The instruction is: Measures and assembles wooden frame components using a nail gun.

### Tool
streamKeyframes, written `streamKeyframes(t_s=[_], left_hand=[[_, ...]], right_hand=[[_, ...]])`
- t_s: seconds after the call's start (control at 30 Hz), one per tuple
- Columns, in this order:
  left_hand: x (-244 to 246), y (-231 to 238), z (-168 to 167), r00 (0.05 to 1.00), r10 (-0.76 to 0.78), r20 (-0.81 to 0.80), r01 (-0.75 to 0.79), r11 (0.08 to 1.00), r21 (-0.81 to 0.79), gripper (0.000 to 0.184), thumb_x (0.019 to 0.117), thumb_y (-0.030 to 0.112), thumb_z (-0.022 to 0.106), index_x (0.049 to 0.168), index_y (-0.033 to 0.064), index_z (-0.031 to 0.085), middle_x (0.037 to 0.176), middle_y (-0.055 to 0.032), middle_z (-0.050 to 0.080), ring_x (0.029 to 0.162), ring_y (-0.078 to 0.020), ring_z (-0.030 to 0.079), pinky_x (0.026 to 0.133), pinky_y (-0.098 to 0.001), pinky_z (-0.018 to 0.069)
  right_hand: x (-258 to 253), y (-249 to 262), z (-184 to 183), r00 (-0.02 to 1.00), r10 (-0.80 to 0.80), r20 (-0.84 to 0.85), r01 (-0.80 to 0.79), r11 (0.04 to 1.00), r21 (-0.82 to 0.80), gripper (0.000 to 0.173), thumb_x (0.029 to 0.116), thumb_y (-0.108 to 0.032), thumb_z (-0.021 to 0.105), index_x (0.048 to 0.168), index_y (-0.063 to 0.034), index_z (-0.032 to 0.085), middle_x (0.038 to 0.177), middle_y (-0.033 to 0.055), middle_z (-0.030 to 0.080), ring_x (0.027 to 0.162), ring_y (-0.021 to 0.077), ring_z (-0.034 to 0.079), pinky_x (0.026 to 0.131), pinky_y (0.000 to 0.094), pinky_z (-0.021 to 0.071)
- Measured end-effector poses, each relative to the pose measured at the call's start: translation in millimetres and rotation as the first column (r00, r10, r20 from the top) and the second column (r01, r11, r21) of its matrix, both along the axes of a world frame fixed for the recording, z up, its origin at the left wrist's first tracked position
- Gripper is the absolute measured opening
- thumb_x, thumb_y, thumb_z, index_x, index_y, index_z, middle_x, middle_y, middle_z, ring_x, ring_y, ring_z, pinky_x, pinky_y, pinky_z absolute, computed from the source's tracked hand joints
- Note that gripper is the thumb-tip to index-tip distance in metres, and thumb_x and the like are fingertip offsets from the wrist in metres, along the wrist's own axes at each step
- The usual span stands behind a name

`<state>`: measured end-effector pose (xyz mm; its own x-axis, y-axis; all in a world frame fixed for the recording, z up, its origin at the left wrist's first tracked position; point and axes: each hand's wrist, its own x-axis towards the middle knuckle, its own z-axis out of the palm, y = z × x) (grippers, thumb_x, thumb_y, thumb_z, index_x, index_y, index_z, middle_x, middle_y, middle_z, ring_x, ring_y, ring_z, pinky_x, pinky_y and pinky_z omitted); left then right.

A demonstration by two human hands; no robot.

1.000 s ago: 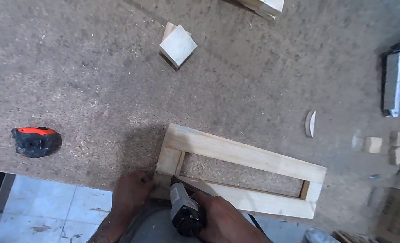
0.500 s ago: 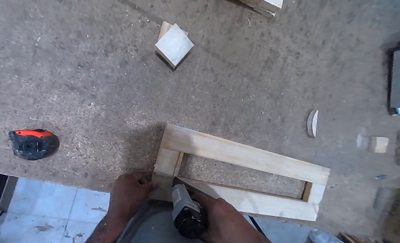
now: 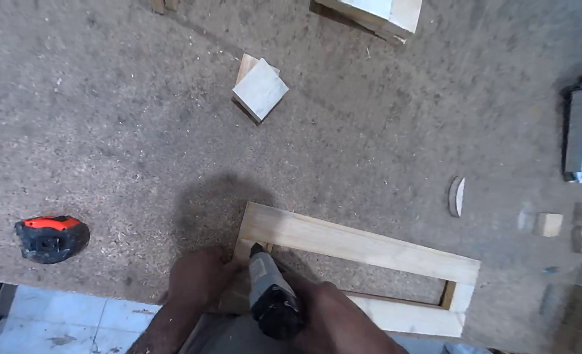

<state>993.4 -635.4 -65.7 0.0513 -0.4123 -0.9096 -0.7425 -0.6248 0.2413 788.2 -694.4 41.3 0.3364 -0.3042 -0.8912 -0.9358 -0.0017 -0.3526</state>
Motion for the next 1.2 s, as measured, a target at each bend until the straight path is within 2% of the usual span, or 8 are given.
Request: streamKeyframes(t_s=[0.2, 0.4, 0.53, 0.83, 0.93, 1.07, 1.13, 1.2], left_hand=[[11.5, -15.0, -11.8, 0.997, -0.027, -0.076, 0.033, 0.997, 0.067, 0.051, 0.0931, 0.058, 0.059, 0.099, 0.0089, 0.075, 0.102, -0.0173, 0.073, 0.102, -0.0390, 0.070, 0.085, -0.0654, 0.0525], [11.1, -17.5, -16.1, 0.995, -0.042, -0.086, 0.047, 0.997, 0.062, 0.049, 0.0953, 0.054, 0.059, 0.100, 0.0075, 0.075, 0.103, -0.0185, 0.073, 0.105, -0.0404, 0.069, 0.086, -0.0657, 0.0520], [10.4, -18.4, -17.6, 0.996, -0.048, -0.075, 0.053, 0.996, 0.067, 0.052, 0.0928, 0.056, 0.060, 0.094, 0.0064, 0.074, 0.099, -0.0184, 0.073, 0.102, -0.0402, 0.069, 0.084, -0.0657, 0.0520], [10.5, -13.7, -27.4, 0.997, 0.029, -0.074, -0.023, 0.997, 0.077, 0.058, 0.0818, 0.068, 0.070, 0.083, 0.0108, 0.074, 0.085, -0.0114, 0.072, 0.089, -0.0334, 0.070, 0.080, -0.0626, 0.0540], [9.5, -10.8, -29.5, 0.998, 0.031, -0.059, -0.027, 0.998, 0.059, 0.058, 0.0800, 0.070, 0.070, 0.079, 0.0123, 0.073, 0.081, -0.0088, 0.071, 0.084, -0.0310, 0.070, 0.077, -0.0611, 0.0544], [8.9, -9.3, -30.7, 0.997, 0.056, -0.058, -0.053, 0.998, 0.042, 0.057, 0.0782, 0.070, 0.072, 0.076, 0.0131, 0.073, 0.078, -0.0080, 0.070, 0.080, -0.0299, 0.069, 0.074, -0.0602, 0.0548], [8.8, -8.6, -30.4, 0.995, 0.078, -0.062, -0.076, 0.996, 0.040, 0.057, 0.0774, 0.069, 0.073, 0.075, 0.0129, 0.072, 0.075, -0.0074, 0.069, 0.077, -0.0294, 0.069, 0.073, -0.0598, 0.0546], [8.7, -8.1, -30.9, 0.994, 0.093, -0.059, -0.091, 0.995, 0.039, 0.057, 0.0760, 0.070, 0.075, 0.074, 0.0134, 0.072, 0.074, -0.0061, 0.069, 0.075, -0.0276, 0.069, 0.071, -0.0591, 0.0549]], right_hand=[[25.2, -15.0, -18.3, 0.996, 0.043, -0.080, -0.033, 0.992, 0.123, 0.063, 0.0811, -0.051, 0.076, 0.133, -0.0201, 0.059, 0.091, 0.0099, 0.071, 0.086, 0.0309, 0.072, 0.071, 0.0566, 0.0567], [28.5, -27.8, -22.3, 0.983, 0.083, -0.162, -0.038, 0.964, 0.264, 0.063, 0.0809, -0.046, 0.078, 0.134, -0.0185, 0.057, 0.096, 0.0125, 0.071, 0.092, 0.0339, 0.071, 0.076, 0.0583, 0.0561], [24.9, -24.6, -22.1, 0.982, 0.056, -0.179, -0.006, 0.964, 0.266, 0.069, 0.0829, -0.049, 0.077, 0.142, -0.0211, 0.054, 0.099, 0.0139, 0.073, 0.092, 0.0357, 0.072, 0.077, 0.0593, 0.0564], [7.9, -23.8, -21.1, 0.981, 0.033, -0.191, 0.013, 0.972, 0.234, 0.062, 0.0826, -0.051, 0.075, 0.134, -0.0206, 0.060, 0.094, 0.0126, 0.073, 0.090, 0.0342, 0.073, 0.075, 0.0588, 0.0567], [5.1, -23.1, -21.3, 0.984, 0.023, -0.177, 0.019, 0.973, 0.231, 0.065, 0.0824, -0.050, 0.075, 0.139, -0.0239, 0.058, 0.092, 0.0117, 0.073, 0.087, 0.0339, 0.072, 0.074, 0.0586, 0.0564], [1.2, -22.0, -23.1, 0.988, 0.027, -0.153, 0.007, 0.976, 0.216, 0.060, 0.0827, -0.051, 0.074, 0.133, -0.0217, 0.059, 0.088, 0.0113, 0.072, 0.084, 0.0334, 0.072, 0.071, 0.0574, 0.0561], [-0.1, -23.0, -21.9, 0.989, 0.018, -0.149, 0.016, 0.974, 0.224, 0.065, 0.0830, -0.050, 0.075, 0.140, -0.0228, 0.057, 0.089, 0.0125, 0.072, 0.085, 0.0346, 0.072, 0.072, 0.0586, 0.0560], [-3.2, -24.2, -20.7, 0.987, 0.022, -0.162, 0.017, 0.973, 0.230, 0.062, 0.0827, -0.048, 0.075, 0.137, -0.0220, 0.058, 0.090, 0.0120, 0.073, 0.087, 0.0339, 0.072, 0.073, 0.0583, 0.0561]])
